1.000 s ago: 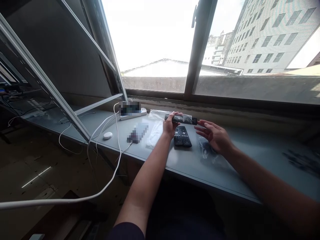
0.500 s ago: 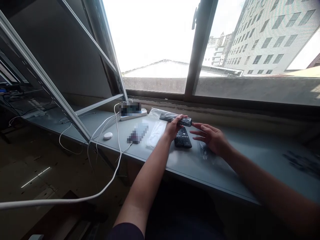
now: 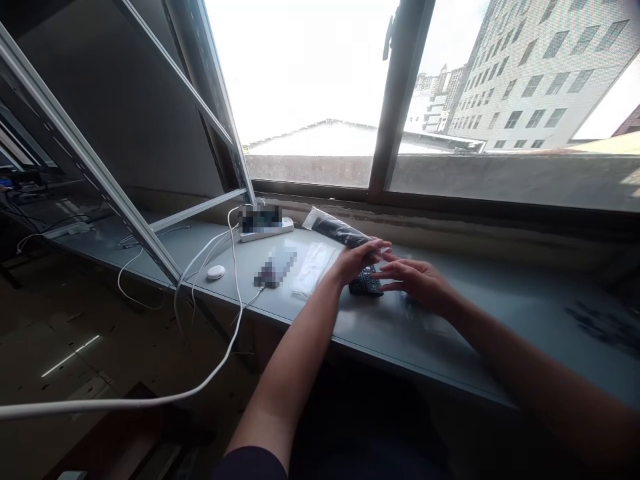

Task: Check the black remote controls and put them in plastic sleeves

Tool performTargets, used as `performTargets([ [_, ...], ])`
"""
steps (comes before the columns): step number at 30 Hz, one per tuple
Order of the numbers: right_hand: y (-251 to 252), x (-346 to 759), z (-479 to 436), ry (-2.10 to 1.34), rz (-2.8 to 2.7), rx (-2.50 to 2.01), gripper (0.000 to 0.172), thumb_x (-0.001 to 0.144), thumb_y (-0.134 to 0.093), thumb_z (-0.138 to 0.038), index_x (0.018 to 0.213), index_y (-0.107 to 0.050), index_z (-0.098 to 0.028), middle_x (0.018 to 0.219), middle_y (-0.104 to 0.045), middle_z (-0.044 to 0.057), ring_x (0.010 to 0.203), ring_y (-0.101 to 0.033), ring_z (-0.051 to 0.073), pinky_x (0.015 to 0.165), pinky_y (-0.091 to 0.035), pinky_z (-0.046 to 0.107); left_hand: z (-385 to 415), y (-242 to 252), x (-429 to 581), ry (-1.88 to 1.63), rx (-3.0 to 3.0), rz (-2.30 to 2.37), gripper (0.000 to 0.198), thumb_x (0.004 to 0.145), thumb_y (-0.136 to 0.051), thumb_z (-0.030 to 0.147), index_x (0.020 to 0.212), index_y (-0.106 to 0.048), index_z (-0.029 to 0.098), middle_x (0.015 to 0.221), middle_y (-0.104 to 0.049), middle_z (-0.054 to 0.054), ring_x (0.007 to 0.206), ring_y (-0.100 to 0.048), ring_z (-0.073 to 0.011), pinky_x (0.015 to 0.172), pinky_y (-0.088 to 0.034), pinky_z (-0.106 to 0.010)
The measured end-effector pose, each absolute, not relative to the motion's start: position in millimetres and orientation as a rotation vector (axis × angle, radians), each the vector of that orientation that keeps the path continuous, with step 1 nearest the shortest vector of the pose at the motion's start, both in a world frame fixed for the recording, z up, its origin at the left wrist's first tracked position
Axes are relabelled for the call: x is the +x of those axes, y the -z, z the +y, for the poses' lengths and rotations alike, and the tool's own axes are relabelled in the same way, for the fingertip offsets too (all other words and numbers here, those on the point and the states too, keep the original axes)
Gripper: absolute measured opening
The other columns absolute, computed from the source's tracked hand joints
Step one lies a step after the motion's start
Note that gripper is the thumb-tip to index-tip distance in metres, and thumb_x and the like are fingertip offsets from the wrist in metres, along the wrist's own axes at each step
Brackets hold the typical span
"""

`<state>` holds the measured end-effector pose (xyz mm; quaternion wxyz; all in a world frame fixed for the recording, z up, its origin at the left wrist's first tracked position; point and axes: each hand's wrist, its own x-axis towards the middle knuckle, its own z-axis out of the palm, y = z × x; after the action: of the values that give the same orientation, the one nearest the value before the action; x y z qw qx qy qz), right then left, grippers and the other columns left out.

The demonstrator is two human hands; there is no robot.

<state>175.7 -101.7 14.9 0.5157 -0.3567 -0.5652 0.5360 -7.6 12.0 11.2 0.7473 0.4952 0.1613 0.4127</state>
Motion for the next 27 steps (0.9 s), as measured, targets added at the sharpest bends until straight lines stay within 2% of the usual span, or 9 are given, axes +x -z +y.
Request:
performTargets([
  [2, -16, 174, -103, -1.295, -1.412, -0.88, 0.044, 0.093, -0.087, -0.065, 0.104, -0.093, -0.023, 0.127, -0.085, 0.017, 0.125, -0.079, 0.044, 0.099, -0.07, 0.062, 8, -13, -7, -0.792, 1.138, 0.335, 0.029, 0.093, -0.087, 0.035, 0.107, -0.083, 0.011, 0.115, -0.082, -0.017, 0.09, -0.074, -0.0182, 0.082, -0.056, -0.03],
  [8, -20, 170, -106, -1.302, -1.438, -0.897, 0.044, 0.093, -0.087, -0.065, 0.106, -0.093, -0.023, 0.123, -0.085, 0.017, 0.126, -0.078, 0.043, 0.097, -0.071, 0.059, 5, -11, -8, -0.67, 1.223, 0.32, 0.034, 0.104, -0.073, 0.038, 0.115, -0.083, 0.008, 0.116, -0.081, -0.02, 0.106, -0.074, -0.0295, 0.089, -0.056, -0.038],
  [10, -20, 172, -105, -1.285, -1.374, -0.881, 0.042, 0.093, -0.087, -0.063, 0.108, -0.092, -0.024, 0.12, -0.085, 0.016, 0.118, -0.081, 0.041, 0.089, -0.072, 0.054, 9, -8, -9, -0.692, 1.23, 0.329, 0.034, 0.103, -0.074, 0.04, 0.118, -0.082, 0.01, 0.128, -0.08, -0.02, 0.11, -0.073, -0.0285, 0.09, -0.056, -0.037],
  [13, -21, 177, -103, -1.201, -1.29, -0.884, 0.037, 0.096, -0.085, -0.059, 0.112, -0.09, -0.026, 0.13, -0.082, 0.013, 0.104, -0.083, 0.033, 0.08, -0.072, 0.046, 15, -6, -9, -0.746, 1.233, 0.346, 0.033, 0.101, -0.074, 0.042, 0.122, -0.082, 0.016, 0.144, -0.076, -0.015, 0.117, -0.071, -0.0243, 0.084, -0.052, -0.029],
  [16, -23, 180, -103, -1.09, -1.239, -0.924, 0.029, 0.099, -0.082, -0.054, 0.115, -0.09, -0.03, 0.137, -0.08, 0.01, 0.099, -0.08, 0.028, 0.074, -0.07, 0.04, 19, -6, -10, -0.802, 1.219, 0.374, 0.037, 0.098, -0.075, 0.044, 0.127, -0.082, 0.022, 0.148, -0.075, -0.011, 0.121, -0.069, -0.0212, 0.075, -0.046, -0.023],
  [18, -22, 180, -101, -1.042, -1.227, -0.933, 0.027, 0.098, -0.083, -0.053, 0.115, -0.089, -0.032, 0.139, -0.079, 0.008, 0.108, -0.079, 0.03, 0.081, -0.07, 0.043, 20, -7, -10, -0.831, 1.21, 0.381, 0.04, 0.098, -0.074, 0.047, 0.13, -0.082, 0.024, 0.149, -0.074, -0.009, 0.124, -0.069, -0.0212, 0.07, -0.042, -0.022],
  [20, -20, 179, -100, -1.042, -1.25, -0.918, 0.028, 0.098, -0.084, -0.053, 0.117, -0.089, -0.034, 0.144, -0.078, 0.007, 0.125, -0.075, 0.033, 0.099, -0.068, 0.049, 19, -8, -10, -0.846, 1.214, 0.374, 0.042, 0.097, -0.075, 0.047, 0.131, -0.082, 0.024, 0.151, -0.073, -0.009, 0.128, -0.068, -0.0219, 0.067, -0.039, -0.021],
  [23, -17, 177, -98, -1.115, -1.311, -0.859, 0.034, 0.097, -0.084, -0.056, 0.125, -0.088, -0.035, 0.149, -0.077, 0.006, 0.144, -0.067, 0.037, 0.121, -0.056, 0.059, 17, -10, -10, -0.837, 1.239, 0.384, 0.044, 0.096, -0.076, 0.047, 0.133, -0.083, 0.024, 0.153, -0.072, -0.009, 0.129, -0.067, -0.0241, 0.068, -0.041, -0.022],
  [27, -18, 174, -100, -1.219, -1.387, -0.799, 0.042, 0.099, -0.084, -0.055, 0.137, -0.084, -0.036, 0.156, -0.073, 0.006, 0.15, -0.063, 0.04, 0.125, -0.051, 0.065, 10, -13, -11, -0.772, 1.278, 0.417, 0.043, 0.094, -0.079, 0.049, 0.129, -0.085, 0.023, 0.15, -0.073, -0.012, 0.125, -0.07, -0.0283, 0.074, -0.049, -0.028],
])
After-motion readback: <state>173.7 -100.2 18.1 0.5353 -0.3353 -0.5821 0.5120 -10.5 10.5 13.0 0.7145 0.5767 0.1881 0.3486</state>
